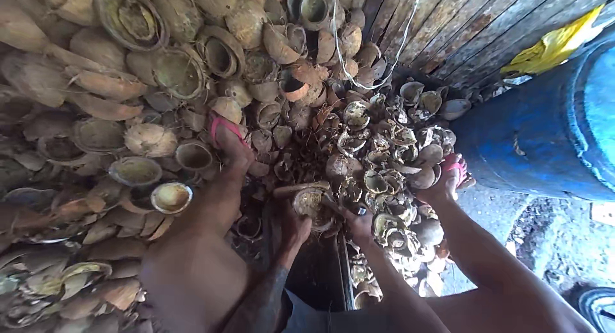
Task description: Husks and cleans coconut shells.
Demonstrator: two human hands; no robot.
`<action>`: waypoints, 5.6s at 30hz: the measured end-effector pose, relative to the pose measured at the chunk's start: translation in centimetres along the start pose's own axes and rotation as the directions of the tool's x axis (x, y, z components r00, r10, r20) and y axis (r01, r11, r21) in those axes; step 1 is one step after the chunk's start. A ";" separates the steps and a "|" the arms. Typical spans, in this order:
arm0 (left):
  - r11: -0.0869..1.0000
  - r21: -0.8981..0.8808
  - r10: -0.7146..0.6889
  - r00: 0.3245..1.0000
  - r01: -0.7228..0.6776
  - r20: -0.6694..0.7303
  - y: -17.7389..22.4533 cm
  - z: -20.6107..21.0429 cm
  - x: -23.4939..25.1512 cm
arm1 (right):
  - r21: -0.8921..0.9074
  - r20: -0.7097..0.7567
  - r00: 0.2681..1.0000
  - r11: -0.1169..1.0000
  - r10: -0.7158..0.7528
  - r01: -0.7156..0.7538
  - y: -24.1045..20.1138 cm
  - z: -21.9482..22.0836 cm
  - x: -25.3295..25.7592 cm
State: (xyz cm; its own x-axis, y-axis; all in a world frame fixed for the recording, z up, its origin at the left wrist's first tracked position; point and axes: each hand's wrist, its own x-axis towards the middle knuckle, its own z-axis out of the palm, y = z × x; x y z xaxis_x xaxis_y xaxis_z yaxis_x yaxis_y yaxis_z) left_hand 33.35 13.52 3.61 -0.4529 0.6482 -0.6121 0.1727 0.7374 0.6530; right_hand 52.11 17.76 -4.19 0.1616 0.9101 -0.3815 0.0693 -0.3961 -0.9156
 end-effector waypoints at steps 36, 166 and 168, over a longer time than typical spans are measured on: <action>0.930 0.326 0.247 0.946 -0.170 -0.212 1.2 0.3 0.7 | -0.188 0.076 0.982 0.970 0.172 -0.156 -7.5 -1.7 -2.3; 0.939 0.323 0.187 0.960 -0.114 -0.206 0.8 1.3 0.4 | -0.126 -0.065 0.997 0.990 0.051 -0.059 -7.1 -0.1 -3.1; 0.946 0.304 0.167 0.973 -0.113 -0.160 -0.2 1.3 -0.1 | -0.250 0.120 0.993 0.968 0.005 0.025 -5.8 -3.0 0.6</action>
State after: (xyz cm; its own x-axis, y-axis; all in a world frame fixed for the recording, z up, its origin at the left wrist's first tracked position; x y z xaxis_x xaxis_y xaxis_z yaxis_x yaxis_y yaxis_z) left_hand 34.53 13.61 2.95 -0.5516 0.7235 -0.4150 0.4802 0.6823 0.5513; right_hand 54.74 20.25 1.27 0.0424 0.9162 -0.3985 0.3173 -0.3906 -0.8642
